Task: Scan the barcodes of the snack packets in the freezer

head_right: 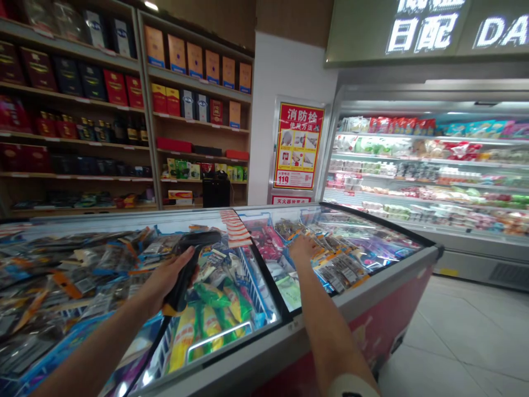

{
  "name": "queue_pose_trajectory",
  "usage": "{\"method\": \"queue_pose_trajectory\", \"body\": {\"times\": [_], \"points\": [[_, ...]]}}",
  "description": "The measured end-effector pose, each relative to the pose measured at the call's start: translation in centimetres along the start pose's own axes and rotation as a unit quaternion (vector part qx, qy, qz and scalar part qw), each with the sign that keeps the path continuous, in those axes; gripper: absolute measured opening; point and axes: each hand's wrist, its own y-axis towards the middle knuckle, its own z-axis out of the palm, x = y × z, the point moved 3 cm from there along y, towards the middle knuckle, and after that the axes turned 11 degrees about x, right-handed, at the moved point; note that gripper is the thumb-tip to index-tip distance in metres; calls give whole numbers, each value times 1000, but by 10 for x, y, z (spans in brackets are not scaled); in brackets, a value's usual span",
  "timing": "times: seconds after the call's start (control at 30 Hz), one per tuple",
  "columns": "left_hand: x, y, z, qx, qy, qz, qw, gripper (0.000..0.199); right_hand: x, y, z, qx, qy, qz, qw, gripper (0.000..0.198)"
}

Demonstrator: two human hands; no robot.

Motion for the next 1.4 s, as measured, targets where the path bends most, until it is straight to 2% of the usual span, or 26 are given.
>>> {"method": "queue_pose_trajectory", "body": {"times": [0.1, 0.2, 0.33, 0.47, 0.67, 0.77, 0.9, 1.4], "points": [[2, 0, 1, 1, 3, -5, 1000, 38, -13, 5, -5, -62, -35, -7, 997, 26], [3, 1, -1, -3, 4, -4, 1000, 38, -17, 8, -5, -89, -17, -55, 994, 26], [3, 0, 0, 2, -3, -4, 1000, 38, -13, 6, -11, -64, -49, -51, 995, 24], [1, -2, 1, 6, -25, 8, 1000, 37, 11, -3, -13, -41, -104, -34, 993, 27], [2, -1, 4, 49, -40, 5, 998, 37, 64, -25, 29, 54, 17, -102, 993, 34], [2, -2, 8, 75, -35, 13, 996, 38, 78, -37, 49, 83, 71, -125, 986, 34], [2, -3, 11, 81, -42, 9, 996, 37, 80, -45, 61, 107, 97, -121, 982, 32], [5, -3, 12, 105, -100, -19, 989, 32, 76, -50, 67, 85, 102, -119, 984, 32]]}}
